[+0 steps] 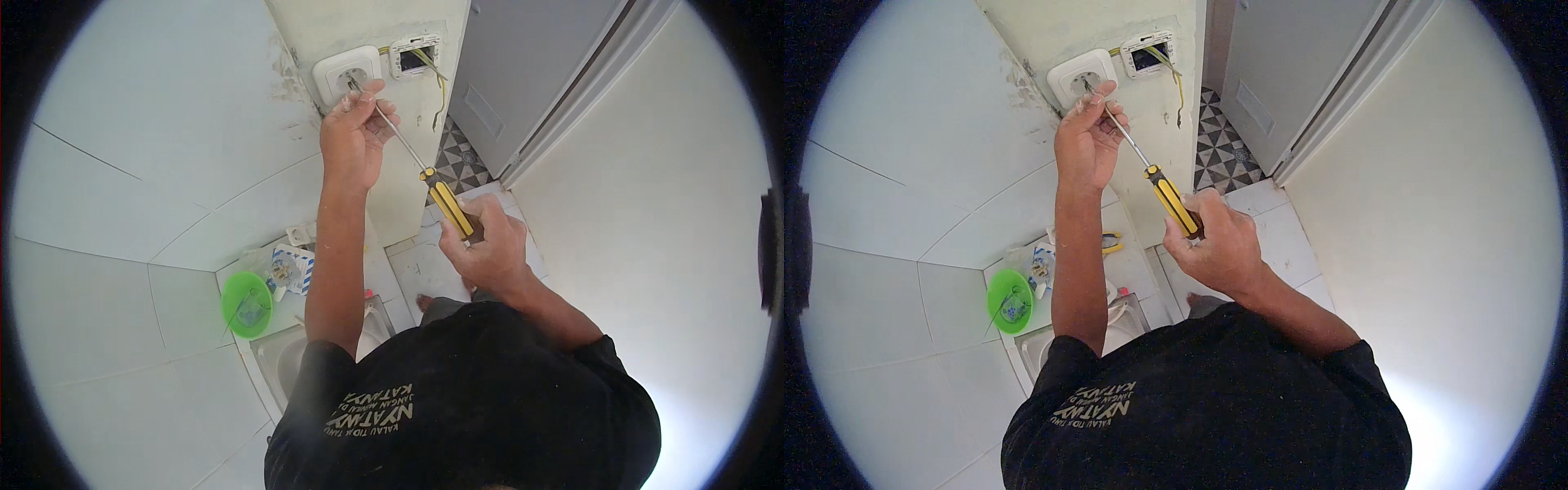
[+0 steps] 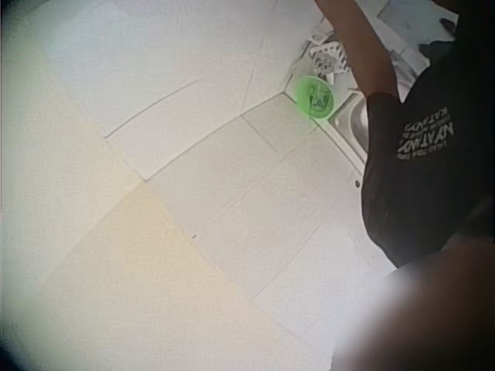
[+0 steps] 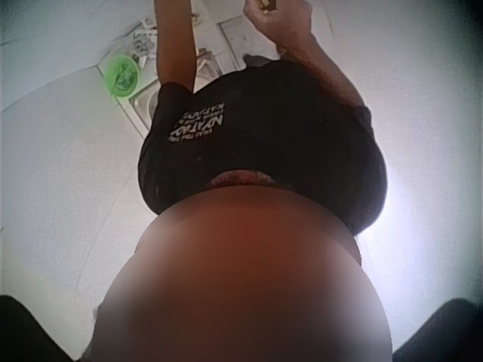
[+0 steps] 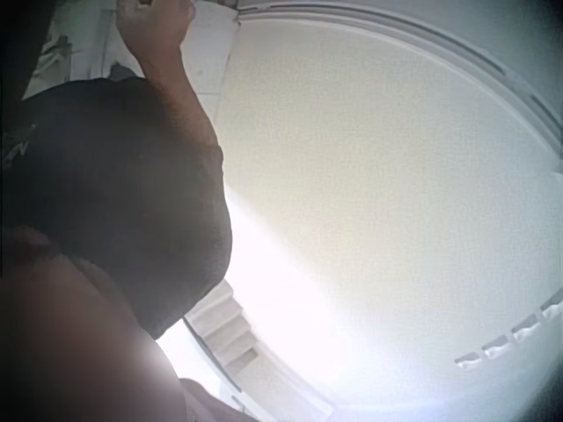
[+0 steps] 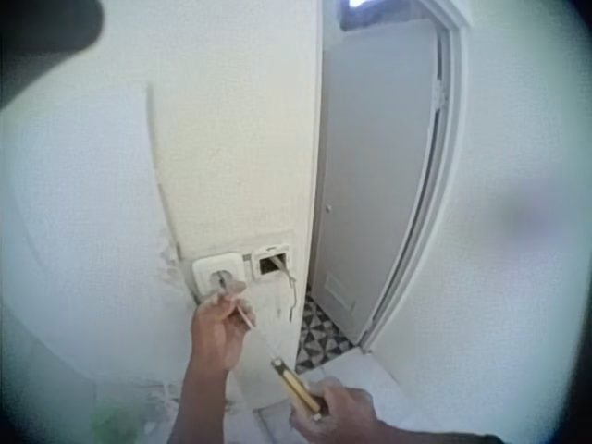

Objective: The recorder is seen repairing and installing components into electrical sockets on a wall.

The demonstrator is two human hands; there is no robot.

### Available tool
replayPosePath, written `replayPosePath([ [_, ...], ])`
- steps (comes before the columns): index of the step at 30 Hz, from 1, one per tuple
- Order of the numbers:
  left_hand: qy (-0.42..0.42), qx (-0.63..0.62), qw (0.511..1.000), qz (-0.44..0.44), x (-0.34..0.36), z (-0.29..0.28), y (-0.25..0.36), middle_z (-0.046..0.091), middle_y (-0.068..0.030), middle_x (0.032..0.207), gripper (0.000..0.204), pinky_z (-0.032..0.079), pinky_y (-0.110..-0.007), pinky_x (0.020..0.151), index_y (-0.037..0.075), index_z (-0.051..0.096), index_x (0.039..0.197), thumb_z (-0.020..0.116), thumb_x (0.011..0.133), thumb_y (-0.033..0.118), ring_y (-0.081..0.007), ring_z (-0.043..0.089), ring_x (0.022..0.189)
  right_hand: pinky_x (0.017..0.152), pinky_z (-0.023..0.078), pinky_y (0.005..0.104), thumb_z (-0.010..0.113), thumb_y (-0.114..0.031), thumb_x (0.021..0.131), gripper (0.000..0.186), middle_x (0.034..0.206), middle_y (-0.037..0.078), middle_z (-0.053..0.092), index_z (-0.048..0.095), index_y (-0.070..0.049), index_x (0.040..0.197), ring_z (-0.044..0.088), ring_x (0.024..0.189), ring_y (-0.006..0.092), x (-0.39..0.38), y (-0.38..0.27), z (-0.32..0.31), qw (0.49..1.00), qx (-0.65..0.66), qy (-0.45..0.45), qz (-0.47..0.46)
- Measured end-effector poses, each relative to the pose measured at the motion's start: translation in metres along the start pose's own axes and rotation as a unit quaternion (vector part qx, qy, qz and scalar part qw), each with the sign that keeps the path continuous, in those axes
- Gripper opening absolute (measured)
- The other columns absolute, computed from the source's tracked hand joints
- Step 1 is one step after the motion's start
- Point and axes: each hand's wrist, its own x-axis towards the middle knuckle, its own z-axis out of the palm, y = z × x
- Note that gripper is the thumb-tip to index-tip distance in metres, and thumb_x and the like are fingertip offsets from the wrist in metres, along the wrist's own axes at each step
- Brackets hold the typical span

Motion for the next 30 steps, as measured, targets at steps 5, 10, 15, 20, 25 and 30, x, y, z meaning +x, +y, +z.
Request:
replayPosePath([
  [5, 0.017, -0.011, 1.000, 0.001, 0.000, -0.002, 0.001, 0.065, -0.0100, 0.089, 0.013, 0.054, -0.032, 0.070, 0.003, 0.059, 0.102, 0.053, 0.092, 0.008, -0.0176, 0.063, 0.077, 0.054, 0.052, 0.0276, 0.075, -0.010, 0.073, 0.032, 0.069, 0.011, 0.066, 0.053, -0.002, 0.095, 0.067, 0.059, 0.0175, 0.001, 0.001, 0.004, 1.000, 0.002, 0.002, -0.002],
  [10, 0.009, -0.001, 1.000, -0.003, 0.000, 0.000, 0.003, 0.065, -0.0098, 0.086, 0.021, 0.053, -0.032, 0.071, 0.000, 0.059, 0.109, 0.053, 0.092, 0.010, -0.0178, 0.062, 0.075, 0.053, 0.051, 0.0272, 0.075, -0.011, 0.074, 0.031, 0.069, 0.011, 0.065, 0.054, -0.002, 0.095, 0.066, 0.057, 0.0166, 0.001, -0.001, 0.004, 1.000, 0.011, 0.008, 0.006],
  [15, -0.018, -0.054, 0.998, -0.023, -0.003, 0.005, 0.004, 0.066, -0.0118, 0.086, 0.024, 0.054, -0.032, 0.072, -0.002, 0.059, 0.112, 0.053, 0.093, 0.011, -0.0202, 0.066, 0.078, 0.051, 0.049, 0.0285, 0.073, -0.012, 0.077, 0.029, 0.066, 0.009, 0.063, 0.054, -0.002, 0.097, 0.062, 0.052, 0.0166, 0.006, -0.010, -0.002, 1.000, -0.007, 0.000, 0.024],
  [20, 0.006, -0.095, 0.994, -0.046, -0.005, 0.000, 0.001, 0.067, -0.0106, 0.086, 0.019, 0.056, -0.033, 0.070, 0.000, 0.061, 0.104, 0.059, 0.092, 0.014, -0.0204, 0.067, 0.076, 0.057, 0.054, 0.0382, 0.068, -0.016, 0.083, 0.043, 0.088, 0.017, 0.062, 0.052, -0.001, 0.120, 0.066, 0.066, 0.0309, 0.013, -0.028, -0.011, 0.998, 0.019, -0.044, 0.038],
  [25, 0.044, -0.099, 0.992, -0.064, 0.001, -0.003, 0.004, 0.065, -0.0083, 0.083, 0.017, 0.057, -0.032, 0.069, 0.002, 0.061, 0.098, 0.064, 0.091, 0.017, -0.0195, 0.066, 0.073, 0.054, 0.050, 0.0316, 0.072, -0.010, 0.079, 0.052, 0.096, 0.015, 0.064, 0.052, -0.003, 0.127, 0.063, 0.068, 0.0214, 0.020, -0.043, -0.016, 0.996, -0.022, -0.052, -0.070],
  [30, 0.023, -0.150, 0.987, -0.054, -0.006, 0.009, 0.006, 0.065, -0.0094, 0.084, 0.018, 0.056, -0.030, 0.068, 0.000, 0.061, 0.098, 0.063, 0.091, 0.017, -0.0191, 0.065, 0.075, 0.057, 0.052, 0.0322, 0.070, -0.009, 0.081, 0.058, 0.102, 0.017, 0.064, 0.046, -0.005, 0.133, 0.063, 0.071, 0.0276, 0.022, -0.035, -0.017, 0.982, -0.100, -0.103, -0.125],
])
